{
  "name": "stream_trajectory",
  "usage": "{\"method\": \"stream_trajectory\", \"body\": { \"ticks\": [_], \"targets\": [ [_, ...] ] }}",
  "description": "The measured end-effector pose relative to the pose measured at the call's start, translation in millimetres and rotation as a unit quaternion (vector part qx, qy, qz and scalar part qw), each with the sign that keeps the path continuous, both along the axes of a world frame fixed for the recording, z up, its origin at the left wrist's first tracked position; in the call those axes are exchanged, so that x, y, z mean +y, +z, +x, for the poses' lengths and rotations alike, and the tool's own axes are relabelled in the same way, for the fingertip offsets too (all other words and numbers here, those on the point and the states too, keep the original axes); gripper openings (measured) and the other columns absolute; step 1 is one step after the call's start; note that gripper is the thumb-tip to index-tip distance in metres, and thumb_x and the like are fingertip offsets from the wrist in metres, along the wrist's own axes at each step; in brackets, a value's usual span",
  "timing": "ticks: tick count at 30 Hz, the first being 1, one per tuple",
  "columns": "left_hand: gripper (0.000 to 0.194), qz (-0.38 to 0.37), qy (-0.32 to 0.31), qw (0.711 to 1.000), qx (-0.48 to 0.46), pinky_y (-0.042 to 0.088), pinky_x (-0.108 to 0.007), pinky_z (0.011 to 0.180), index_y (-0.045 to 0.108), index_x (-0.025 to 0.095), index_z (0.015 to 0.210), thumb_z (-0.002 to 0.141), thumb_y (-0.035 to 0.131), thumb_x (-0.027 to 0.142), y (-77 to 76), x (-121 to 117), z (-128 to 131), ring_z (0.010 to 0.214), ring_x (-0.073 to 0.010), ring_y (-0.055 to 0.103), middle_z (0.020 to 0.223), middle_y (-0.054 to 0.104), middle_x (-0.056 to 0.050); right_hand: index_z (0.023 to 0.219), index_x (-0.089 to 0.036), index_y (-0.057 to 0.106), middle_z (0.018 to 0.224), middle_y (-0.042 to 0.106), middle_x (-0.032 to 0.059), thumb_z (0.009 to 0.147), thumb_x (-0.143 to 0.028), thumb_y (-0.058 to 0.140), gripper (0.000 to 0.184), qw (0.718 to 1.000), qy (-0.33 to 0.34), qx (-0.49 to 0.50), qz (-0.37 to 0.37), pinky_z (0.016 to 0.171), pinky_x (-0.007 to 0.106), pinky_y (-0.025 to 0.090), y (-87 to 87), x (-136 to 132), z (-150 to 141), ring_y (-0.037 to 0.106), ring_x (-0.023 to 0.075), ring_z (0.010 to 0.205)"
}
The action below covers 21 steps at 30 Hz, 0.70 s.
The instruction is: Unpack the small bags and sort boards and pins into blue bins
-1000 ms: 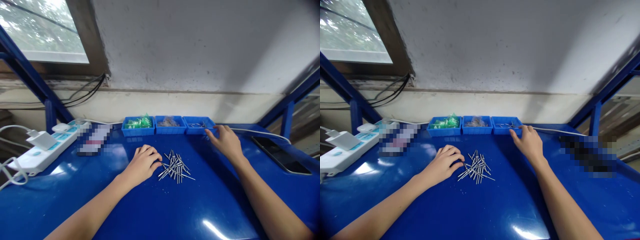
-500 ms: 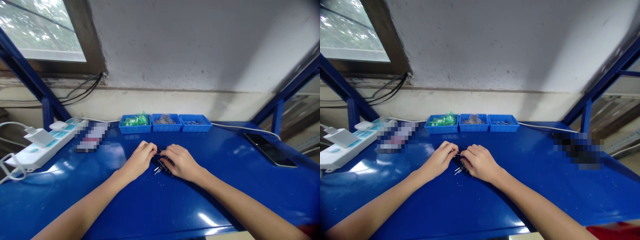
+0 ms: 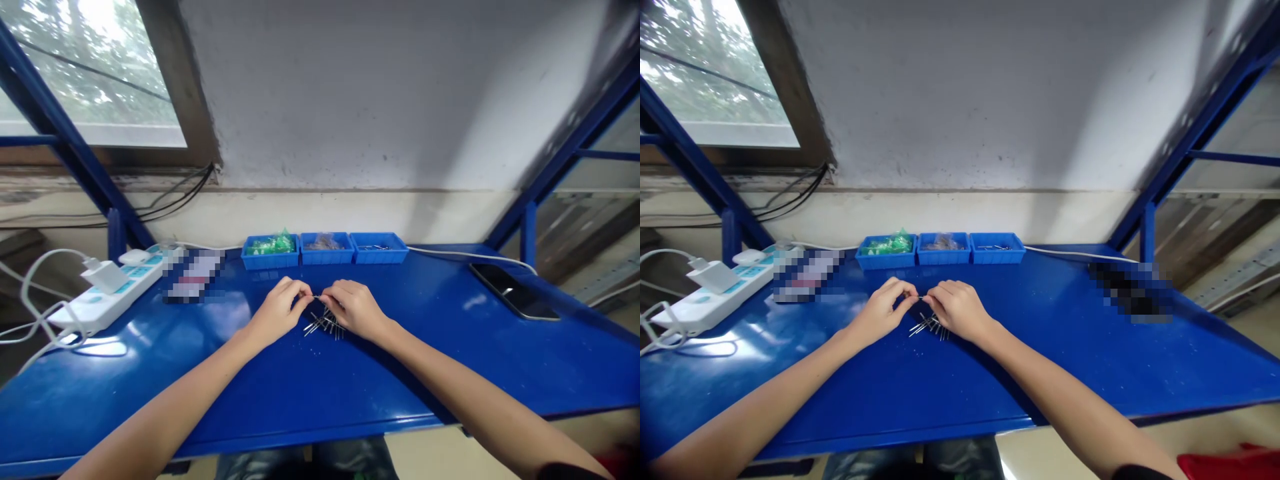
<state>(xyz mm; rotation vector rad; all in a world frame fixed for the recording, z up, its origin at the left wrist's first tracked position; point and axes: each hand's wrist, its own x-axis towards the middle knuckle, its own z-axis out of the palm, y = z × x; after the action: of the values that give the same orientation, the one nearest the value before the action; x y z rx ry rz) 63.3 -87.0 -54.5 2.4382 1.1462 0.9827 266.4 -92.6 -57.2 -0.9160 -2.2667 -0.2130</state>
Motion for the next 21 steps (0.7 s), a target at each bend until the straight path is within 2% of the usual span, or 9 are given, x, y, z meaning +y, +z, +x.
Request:
{"method": "stream_trajectory", "body": {
  "ticks": [3,6,10,13,15,17,19,21],
  "targets": [
    [0.017,-0.01,0.013,1.0,0.003,0.043,-0.03,0.072,0.054,0.019,0.086,0.093,0.04,0.028,-1.1,0.8,0.1,0.076,-0.0157,0.055,0.079,0.056,-0.001,0.092,-0.016,0.06,0.07,0.062,0.003,0.093,-0.034,0.045,0.024,1.0,-0.004,0.01,-0.005,0.061,0.026,0.037,-0.1,0.4,0.8,0.053,0.0132,0.061],
    [0.021,-0.018,0.004,1.0,0.009,0.042,-0.028,0.068,0.053,0.019,0.081,0.093,0.037,0.024,-1.7,0.8,-0.2,0.07,-0.0146,0.056,0.073,0.056,0.0,0.099,-0.016,0.058,0.076,0.064,0.0039,0.092,-0.031,0.048,0.02,1.0,0.001,0.001,0.011,0.062,0.026,0.038,-1.4,-0.2,0.1,0.055,0.0138,0.065],
    [0.025,-0.026,-0.011,1.0,0.002,0.043,-0.026,0.066,0.054,0.019,0.079,0.095,0.035,0.024,-0.8,-0.9,-0.1,0.065,-0.0127,0.056,0.068,0.056,0.002,0.089,-0.018,0.06,0.073,0.064,0.0026,0.093,-0.027,0.044,0.019,0.998,-0.007,-0.024,0.066,0.06,0.026,0.038,1.7,-2.7,0.1,0.055,0.013,0.063],
    [0.023,-0.035,-0.014,0.999,-0.003,0.044,-0.025,0.066,0.057,0.019,0.092,0.095,0.035,0.024,-0.7,-0.7,-0.7,0.067,-0.0126,0.058,0.073,0.06,0.001,0.084,-0.019,0.061,0.069,0.064,0.0019,0.093,-0.028,0.044,0.022,0.992,-0.049,-0.006,0.114,0.062,0.026,0.038,15.5,3.7,13.5,0.056,0.0124,0.062],
    [0.02,-0.032,-0.024,0.999,0.02,0.045,-0.028,0.07,0.058,0.02,0.103,0.093,0.041,0.024,-1.1,1.1,-1.6,0.074,-0.0146,0.058,0.081,0.063,-0.002,0.084,-0.017,0.06,0.07,0.064,0.0052,0.095,-0.026,0.039,0.026,0.984,-0.105,0.039,0.138,0.065,0.027,0.039,26.8,16.3,32.5,0.057,0.0146,0.065],
    [0.021,-0.022,-0.053,0.996,0.071,0.044,-0.032,0.079,0.06,0.023,0.107,0.09,0.05,0.025,-1.6,3.7,-2.7,0.085,-0.0178,0.056,0.09,0.063,-0.003,0.091,-0.013,0.06,0.073,0.064,0.0092,0.095,-0.027,0.035,0.028,0.965,-0.201,0.098,0.139,0.067,0.031,0.039,33.2,33.2,56.0,0.059,0.0187,0.069],
    [0.015,-0.024,-0.084,0.988,0.125,0.04,-0.036,0.085,0.065,0.026,0.099,0.087,0.056,0.027,-2.2,6.1,-3.7,0.094,-0.0199,0.053,0.094,0.063,-0.003,0.11,-0.012,0.055,0.075,0.065,0.0086,0.091,-0.033,0.043,0.03,0.932,-0.334,0.123,0.063,0.064,0.031,0.04,30.6,48.7,77.0,0.061,0.022,0.071],
    [0.008,-0.033,-0.095,0.983,0.152,0.037,-0.037,0.087,0.066,0.025,0.089,0.086,0.058,0.028,-3.3,7.9,-4.1,0.098,-0.0204,0.051,0.095,0.062,-0.002,0.126,-0.011,0.045,0.075,0.066,0.0074,0.087,-0.038,0.049,0.047,0.911,-0.397,0.102,-0.049,0.06,0.031,0.04,20.5,56.2,88.2,0.062,0.024,0.069]
  ]
}}
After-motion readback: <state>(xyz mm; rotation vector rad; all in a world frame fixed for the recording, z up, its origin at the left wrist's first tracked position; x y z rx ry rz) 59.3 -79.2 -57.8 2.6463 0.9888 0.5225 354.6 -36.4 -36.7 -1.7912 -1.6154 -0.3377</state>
